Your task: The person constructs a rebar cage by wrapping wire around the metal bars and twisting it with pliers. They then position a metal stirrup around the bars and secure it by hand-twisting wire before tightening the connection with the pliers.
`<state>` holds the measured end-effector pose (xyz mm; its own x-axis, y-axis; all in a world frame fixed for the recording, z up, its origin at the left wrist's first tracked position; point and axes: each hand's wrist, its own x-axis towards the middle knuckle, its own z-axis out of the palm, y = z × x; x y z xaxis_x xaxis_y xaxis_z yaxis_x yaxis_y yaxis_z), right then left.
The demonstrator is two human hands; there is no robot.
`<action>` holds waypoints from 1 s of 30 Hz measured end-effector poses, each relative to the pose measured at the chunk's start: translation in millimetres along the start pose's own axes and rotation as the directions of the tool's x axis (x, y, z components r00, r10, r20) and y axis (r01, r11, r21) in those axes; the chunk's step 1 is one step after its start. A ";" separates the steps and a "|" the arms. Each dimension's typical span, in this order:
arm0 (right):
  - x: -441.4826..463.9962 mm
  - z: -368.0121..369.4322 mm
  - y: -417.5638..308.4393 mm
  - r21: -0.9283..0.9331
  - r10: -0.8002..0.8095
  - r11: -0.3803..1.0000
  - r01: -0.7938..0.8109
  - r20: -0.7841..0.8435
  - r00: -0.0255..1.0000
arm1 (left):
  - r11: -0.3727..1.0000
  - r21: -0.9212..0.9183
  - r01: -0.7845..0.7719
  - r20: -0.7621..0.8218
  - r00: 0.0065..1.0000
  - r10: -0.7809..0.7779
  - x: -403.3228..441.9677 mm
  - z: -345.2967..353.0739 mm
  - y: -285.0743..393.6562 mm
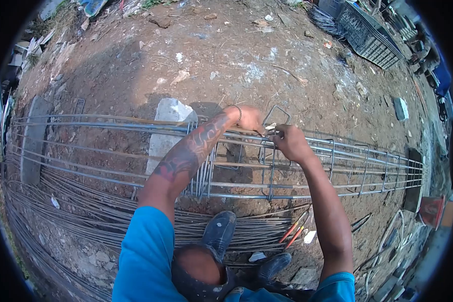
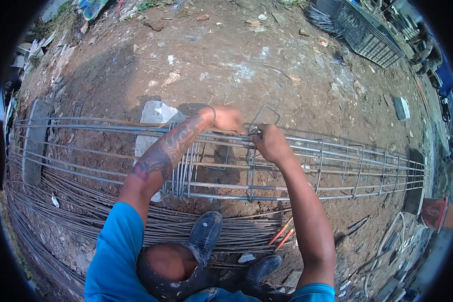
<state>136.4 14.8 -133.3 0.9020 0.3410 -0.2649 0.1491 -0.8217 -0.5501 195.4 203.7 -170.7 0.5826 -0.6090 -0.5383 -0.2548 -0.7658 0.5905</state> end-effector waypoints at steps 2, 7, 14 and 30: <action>-14.3 -2.3 -1.0 0.065 -0.024 0.998 0.021 0.037 0.999 | 0.998 0.000 -0.061 -0.061 0.996 0.061 -10.7 -2.9 7.4; -38.9 -10.3 -15.3 -0.095 0.084 0.991 -0.096 -0.121 0.989 | 0.988 -0.020 -0.151 -0.343 0.929 0.135 -11.9 18.7 31.1; -40.3 -2.3 -12.2 0.173 0.065 0.985 -0.025 -0.226 0.972 | 0.979 -0.148 -0.141 -0.471 0.881 0.056 -0.3 41.9 23.2; -37.7 16.3 -13.5 -0.095 0.121 0.983 -0.155 -0.296 0.948 | 0.963 0.247 -0.111 -0.132 0.980 0.147 10.9 -8.5 52.6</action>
<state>93.8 20.5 -128.8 0.9926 0.0886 -0.0831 0.0451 -0.9043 -0.4245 195.0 158.6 -140.4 0.6357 -0.6822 -0.3613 -0.5004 -0.7205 0.4801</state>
